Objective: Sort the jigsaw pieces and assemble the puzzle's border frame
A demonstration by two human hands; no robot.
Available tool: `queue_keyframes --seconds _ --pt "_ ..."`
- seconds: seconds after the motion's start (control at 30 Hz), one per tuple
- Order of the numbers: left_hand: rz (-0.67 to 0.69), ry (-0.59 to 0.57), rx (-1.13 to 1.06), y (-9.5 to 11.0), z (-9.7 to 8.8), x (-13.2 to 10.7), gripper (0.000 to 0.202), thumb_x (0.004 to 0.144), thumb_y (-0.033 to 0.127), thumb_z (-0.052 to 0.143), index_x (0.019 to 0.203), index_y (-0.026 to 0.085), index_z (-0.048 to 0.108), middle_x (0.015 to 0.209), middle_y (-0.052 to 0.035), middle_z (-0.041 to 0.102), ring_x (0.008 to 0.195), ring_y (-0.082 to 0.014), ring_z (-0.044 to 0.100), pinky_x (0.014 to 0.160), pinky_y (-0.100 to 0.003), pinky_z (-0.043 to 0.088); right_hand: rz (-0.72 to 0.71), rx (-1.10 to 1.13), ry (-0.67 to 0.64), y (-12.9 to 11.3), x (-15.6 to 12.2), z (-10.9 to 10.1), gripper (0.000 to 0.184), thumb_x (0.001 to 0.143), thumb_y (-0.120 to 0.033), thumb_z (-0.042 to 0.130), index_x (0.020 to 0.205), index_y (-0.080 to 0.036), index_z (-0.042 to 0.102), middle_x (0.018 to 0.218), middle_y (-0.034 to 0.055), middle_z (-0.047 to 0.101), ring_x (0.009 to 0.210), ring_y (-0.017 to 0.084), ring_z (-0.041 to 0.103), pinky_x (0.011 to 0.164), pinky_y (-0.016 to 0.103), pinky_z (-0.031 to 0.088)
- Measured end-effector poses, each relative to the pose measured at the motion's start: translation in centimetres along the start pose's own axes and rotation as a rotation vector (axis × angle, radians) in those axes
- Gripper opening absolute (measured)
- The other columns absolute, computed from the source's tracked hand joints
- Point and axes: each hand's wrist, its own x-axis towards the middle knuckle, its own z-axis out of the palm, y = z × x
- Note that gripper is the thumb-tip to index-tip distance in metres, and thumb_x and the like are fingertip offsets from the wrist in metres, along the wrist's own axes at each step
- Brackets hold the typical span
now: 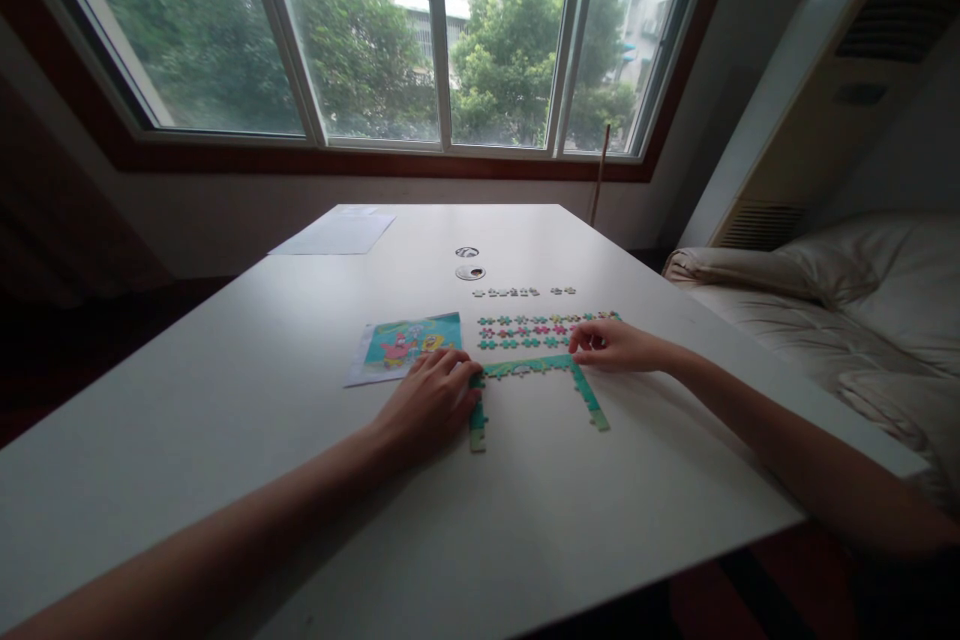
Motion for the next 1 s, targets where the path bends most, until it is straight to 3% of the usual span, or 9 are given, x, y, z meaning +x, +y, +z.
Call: queue_keyframes --seconds 0.17,0.77,0.87,1.0 --pt "-0.002 0.008 -0.01 0.0 0.0 0.0 0.023 0.085 0.022 0.044 0.105 0.017 0.054 0.105 -0.009 0.056 0.099 -0.0242 0.047 0.088 -0.042 0.038 0.013 -0.043 0.062 -0.2 0.4 0.7 0.022 0.072 -0.033 0.056 0.081 -0.013 0.062 0.064 -0.0007 0.05 0.059 0.01 0.045 0.054 0.021 0.034" --pt "0.002 -0.009 0.02 -0.2 0.0 0.0 0.022 0.086 0.021 0.044 0.106 0.016 0.053 0.106 -0.0086 0.055 0.1 -0.0244 0.046 0.089 -0.042 0.037 0.055 -0.078 0.069 -0.3 0.3 0.8 0.022 0.072 -0.034 0.057 0.079 -0.014 0.063 0.066 0.0005 0.052 0.061 0.011 0.045 0.056 0.022 0.035" --pt "0.009 -0.013 0.051 -0.4 -0.2 0.0 0.024 0.086 0.023 0.044 0.108 0.017 0.052 0.108 -0.0088 0.053 0.104 -0.0254 0.044 0.091 -0.043 0.036 -0.007 -0.088 0.029 -0.5 -0.6 -0.1 0.026 0.076 -0.037 0.053 0.088 -0.015 0.061 0.074 0.0025 0.055 0.063 0.011 0.046 0.059 0.023 0.036" --pt "0.073 -0.057 0.077 -1.0 -0.6 -0.1 0.03 0.087 0.03 0.045 0.114 0.018 0.049 0.114 -0.0091 0.05 0.107 -0.0268 0.042 0.092 -0.044 0.034 -0.122 -0.084 -0.051 -0.7 -2.0 -1.2 0.04 0.075 -0.042 0.056 0.105 -0.017 0.055 0.099 0.0075 0.055 0.083 0.016 0.049 0.068 0.026 0.04"
